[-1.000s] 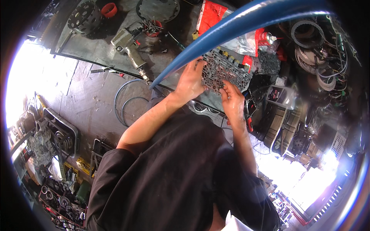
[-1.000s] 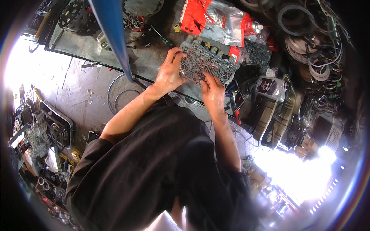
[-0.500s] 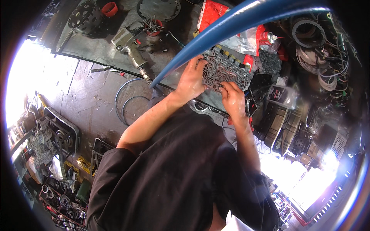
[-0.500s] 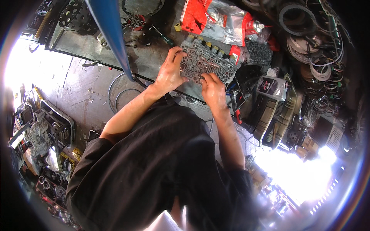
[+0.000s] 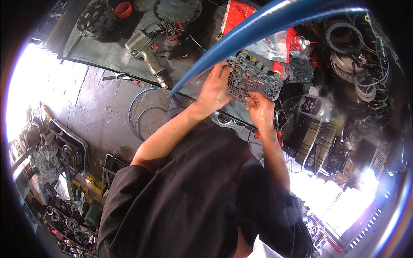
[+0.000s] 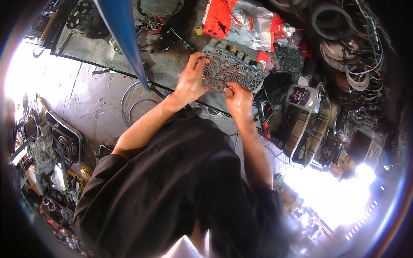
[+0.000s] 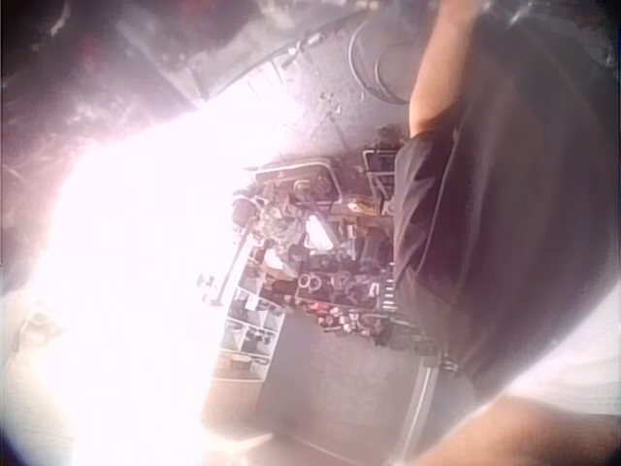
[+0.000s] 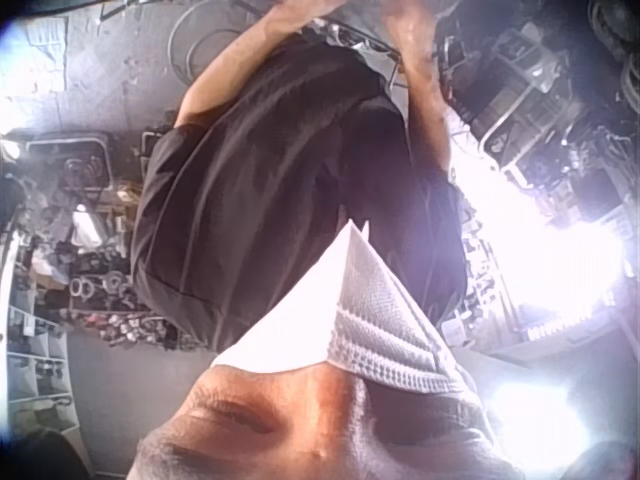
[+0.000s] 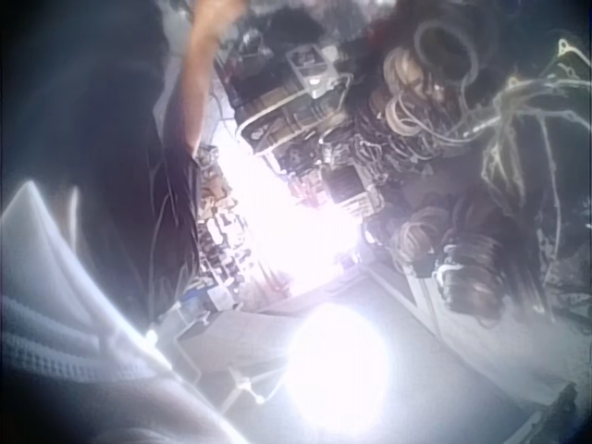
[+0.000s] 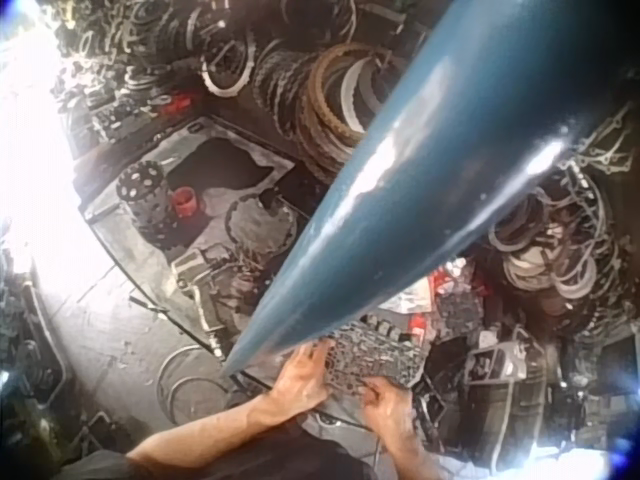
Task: The person places small metal rings into a transmission valve body, then wipes the surface with a cloth. They continue inserting additional rings into the valve body and inspect the assembly by turning it over.
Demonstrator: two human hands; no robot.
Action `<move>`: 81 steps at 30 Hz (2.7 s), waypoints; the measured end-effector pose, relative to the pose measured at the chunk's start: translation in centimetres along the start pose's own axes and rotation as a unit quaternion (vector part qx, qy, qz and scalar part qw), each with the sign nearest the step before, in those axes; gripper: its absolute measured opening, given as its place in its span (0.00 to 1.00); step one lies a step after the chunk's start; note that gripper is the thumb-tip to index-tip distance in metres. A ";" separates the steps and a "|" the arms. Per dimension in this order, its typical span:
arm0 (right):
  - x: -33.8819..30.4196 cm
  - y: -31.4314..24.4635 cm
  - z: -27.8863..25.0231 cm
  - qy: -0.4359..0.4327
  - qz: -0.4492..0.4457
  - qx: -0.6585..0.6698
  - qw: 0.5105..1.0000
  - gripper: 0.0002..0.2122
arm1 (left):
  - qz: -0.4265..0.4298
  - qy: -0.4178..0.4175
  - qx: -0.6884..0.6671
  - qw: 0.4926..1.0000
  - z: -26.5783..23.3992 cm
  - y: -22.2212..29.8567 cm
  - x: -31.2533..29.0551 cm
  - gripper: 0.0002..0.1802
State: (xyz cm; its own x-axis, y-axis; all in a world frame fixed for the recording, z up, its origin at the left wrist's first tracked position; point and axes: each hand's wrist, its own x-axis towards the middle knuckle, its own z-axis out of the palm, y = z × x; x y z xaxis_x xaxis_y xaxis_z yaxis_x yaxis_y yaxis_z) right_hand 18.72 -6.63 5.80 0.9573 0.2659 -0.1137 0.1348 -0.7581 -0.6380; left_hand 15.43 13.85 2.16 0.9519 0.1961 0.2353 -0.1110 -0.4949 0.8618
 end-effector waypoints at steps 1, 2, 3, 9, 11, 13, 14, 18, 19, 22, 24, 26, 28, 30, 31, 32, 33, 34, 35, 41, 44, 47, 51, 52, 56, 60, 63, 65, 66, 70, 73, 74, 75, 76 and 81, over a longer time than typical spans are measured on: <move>-0.1 0.1 0.1 0.000 0.020 0.018 1.000 0.09 | -0.004 -0.004 -0.004 1.000 0.0 0.0 0.0 0.49; -0.2 0.2 0.1 0.006 0.041 0.043 0.998 0.08 | -0.005 -0.002 -0.008 1.000 0.1 -0.1 0.0 0.48; -0.3 0.1 0.4 0.014 0.030 0.018 0.999 0.08 | -0.003 0.003 -0.015 1.000 0.2 -0.1 -0.1 0.48; -0.4 -0.2 1.1 0.037 -0.009 -0.031 0.999 0.08 | -0.003 0.001 0.003 1.000 0.3 -0.3 0.2 0.48; -0.3 -0.2 0.9 0.028 0.018 0.009 0.999 0.08 | 0.004 0.001 0.003 1.000 0.3 -0.2 0.2 0.47; -0.3 -0.1 0.7 0.079 -0.087 -0.096 0.988 0.08 | -0.002 0.001 0.003 1.000 0.3 -0.1 0.2 0.47; -0.3 -0.1 0.6 0.058 -0.040 -0.054 0.996 0.08 | -0.009 0.000 0.003 1.000 0.3 -0.1 0.2 0.47; -0.1 0.0 0.4 0.003 0.013 -0.011 1.000 0.12 | -0.011 -0.007 -0.002 1.000 0.1 0.1 0.3 0.47; -0.1 0.1 0.2 0.000 -0.005 -0.015 1.000 0.13 | -0.007 -0.007 0.003 1.000 0.0 0.1 0.3 0.48; 0.3 0.5 -0.2 -0.014 0.045 0.053 0.997 0.13 | -0.020 -0.019 0.006 1.000 -0.2 0.3 0.4 0.48; 0.6 0.7 -0.6 0.009 0.146 0.157 0.977 0.12 | -0.037 -0.029 -0.007 0.999 -0.3 0.4 0.3 0.49; 0.9 0.9 -0.9 -0.008 0.173 0.161 0.972 0.12 | -0.031 -0.030 0.001 0.999 -0.4 0.5 0.3 0.49; 1.0 1.0 -1.1 -0.059 0.215 0.131 0.966 0.12 | -0.022 -0.027 0.004 0.999 -0.4 0.5 0.3 0.49; 1.0 0.9 -1.1 -0.043 0.210 0.085 0.973 0.10 | -0.020 -0.025 -0.001 0.999 -0.3 0.5 0.5 0.49; 1.0 0.9 -1.0 -0.035 0.202 0.066 0.977 0.10 | -0.018 -0.024 0.007 1.000 -0.3 0.5 0.6 0.49; 1.1 0.8 -0.9 -0.040 0.191 0.095 0.976 0.09 | -0.019 -0.024 0.011 0.999 -0.3 0.5 0.6 0.49; 1.1 0.7 -0.7 -0.043 0.181 0.124 0.975 0.09 | -0.028 -0.032 0.011 0.999 -0.3 0.6 0.6 0.49; 1.1 0.6 -0.6 -0.046 0.169 0.158 0.972 0.08 | -0.028 -0.034 0.011 0.999 -0.2 0.7 0.6 0.50; 1.0 0.4 -0.4 -0.029 0.119 0.123 0.985 0.08 | -0.035 -0.040 0.012 0.999 -0.2 0.7 0.6 0.50; 0.2 -0.7 0.0 0.020 -0.067 -0.050 0.996 0.05 | -0.032 -0.034 0.022 0.999 -0.3 0.8 0.7 0.50; 0.2 -0.8 -0.3 0.011 -0.084 -0.063 0.994 0.06 | -0.022 -0.027 0.026 0.999 -0.3 0.8 0.9 0.50; 0.5 -0.7 -0.5 0.008 -0.082 -0.030 0.996 0.06 | -0.018 -0.039 0.031 0.999 -0.6 0.9 0.8 0.49; 0.3 -0.9 0.2 0.041 -0.071 -0.072 0.994 0.04 | -0.009 -0.034 0.067 0.997 -0.2 1.3 0.7 0.48; 0.1 -1.0 0.6 0.064 -0.111 -0.122 0.984 0.03 | -0.018 -0.038 0.066 0.997 0.0 1.4 0.8 0.48; 0.4 -1.1 0.7 0.066 -0.082 -0.114 0.988 0.05 | -0.039 -0.053 0.056 0.996 0.0 1.6 0.6 0.48; 0.4 -1.2 1.0 0.037 -0.053 -0.163 0.985 0.09 | -0.046 -0.053 0.078 0.994 0.1 1.7 0.7 0.49; 0.3 -0.9 1.3 0.044 -0.076 -0.200 0.976 0.10 | -0.047 -0.068 0.051 0.995 -0.2 1.5 1.1 0.49; 0.4 -0.7 1.3 0.057 -0.115 -0.235 0.963 0.09 | -0.046 -0.071 0.049 0.995 -0.3 1.6 1.1 0.49; 0.6 -0.7 1.3 0.055 -0.131 -0.251 0.957 0.10 | -0.046 -0.070 0.051 0.995 -0.3 1.7 1.1 0.49; 1.2 -1.4 0.9 -0.001 -0.075 -0.294 0.953 0.14 | -0.063 -0.080 0.051 0.993 -0.3 2.0 1.2 0.48; 1.6 -2.5 0.3 -0.022 -0.026 -0.304 0.952 0.18 | -0.052 -0.075 0.061 0.994 -0.3 2.0 1.3 0.48; 1.7 -2.8 0.0 -0.017 -0.021 -0.308 0.951 0.19 | -0.045 -0.074 0.065 0.994 -0.3 2.0 1.3 0.48; 1.6 -3.0 -0.4 -0.035 -0.015 -0.307 0.951 0.17 | -0.043 -0.073 0.066 0.994 -0.3 2.0 1.2 0.48; 1.5 -3.0 -0.8 -0.053 -0.010 -0.307 0.950 0.15 | -0.041 -0.071 0.069 0.994 -0.4 1.9 1.2 0.48; 0.9 -2.7 -0.6 -0.074 -0.074 -0.301 0.948 0.11 | -0.058 -0.083 0.069 0.992 -0.5 2.0 1.2 0.49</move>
State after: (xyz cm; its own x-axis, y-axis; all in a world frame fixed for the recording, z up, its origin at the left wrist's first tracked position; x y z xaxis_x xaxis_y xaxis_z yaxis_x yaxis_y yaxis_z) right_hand 19.39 -4.67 7.85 0.8759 0.4427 -0.1917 0.4292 -0.8965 -0.1095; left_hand 16.22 13.48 4.40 0.9913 0.1221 0.0499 0.0320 -0.5899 0.8069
